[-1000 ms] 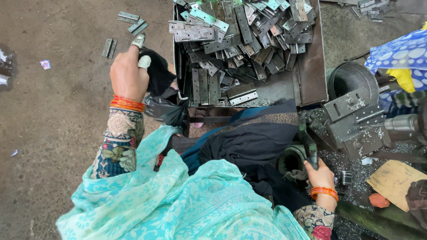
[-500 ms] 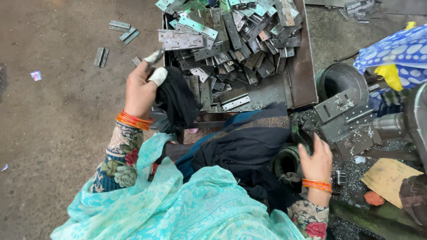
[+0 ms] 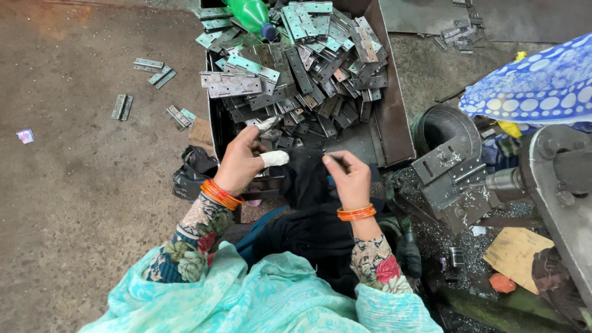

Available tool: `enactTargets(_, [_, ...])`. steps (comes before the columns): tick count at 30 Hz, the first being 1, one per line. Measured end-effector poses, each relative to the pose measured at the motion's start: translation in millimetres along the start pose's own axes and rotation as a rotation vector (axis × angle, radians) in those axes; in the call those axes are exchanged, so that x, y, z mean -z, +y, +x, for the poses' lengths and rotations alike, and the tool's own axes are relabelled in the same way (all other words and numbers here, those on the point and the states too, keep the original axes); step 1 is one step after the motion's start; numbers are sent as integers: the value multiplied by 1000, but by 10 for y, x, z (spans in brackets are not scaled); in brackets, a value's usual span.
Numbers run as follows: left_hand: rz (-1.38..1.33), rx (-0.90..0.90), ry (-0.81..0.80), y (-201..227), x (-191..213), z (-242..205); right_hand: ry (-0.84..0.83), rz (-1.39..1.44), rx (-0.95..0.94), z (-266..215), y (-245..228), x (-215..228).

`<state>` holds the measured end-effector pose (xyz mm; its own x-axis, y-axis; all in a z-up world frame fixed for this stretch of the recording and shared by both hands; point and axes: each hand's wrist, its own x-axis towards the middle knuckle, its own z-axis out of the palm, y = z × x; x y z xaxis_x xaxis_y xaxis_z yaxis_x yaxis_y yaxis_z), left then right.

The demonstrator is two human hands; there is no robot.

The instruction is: The person operates a manual press machine to process metal brackets. They pick brackets from a bin, place them into the machine, and activate the press with a lever. Processed brackets are dropped into a collection area.

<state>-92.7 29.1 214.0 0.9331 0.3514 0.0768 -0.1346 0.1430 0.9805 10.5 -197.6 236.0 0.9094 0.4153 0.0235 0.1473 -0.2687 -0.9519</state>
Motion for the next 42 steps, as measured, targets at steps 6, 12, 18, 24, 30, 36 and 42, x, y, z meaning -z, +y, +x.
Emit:
enactTargets(6, [49, 71, -15, -152, 170, -115, 78, 39, 14, -15, 346, 86])
enactTargets(12, [334, -174, 72, 43, 54, -158, 22, -124, 122, -86, 118, -7])
enactTargets(18, [322, -469, -110, 370, -213, -75, -88, -387, 341, -210, -274, 8])
enactTargets(24, [-164, -290, -208, 618, -145, -128, -373, -251, 311, -203, 145, -178])
enactTargets(30, [-467, -320, 163, 659, 386, -218, -539, -430, 173, -190, 739, -566])
enactTargets(36, [-456, -415, 615, 283, 1442, -150, -369, -421, -14, -122, 424, -714])
enactTargets(42, [-254, -392, 923, -613, 2726, -118, -474, -504, 520, -169, 380, -1223])
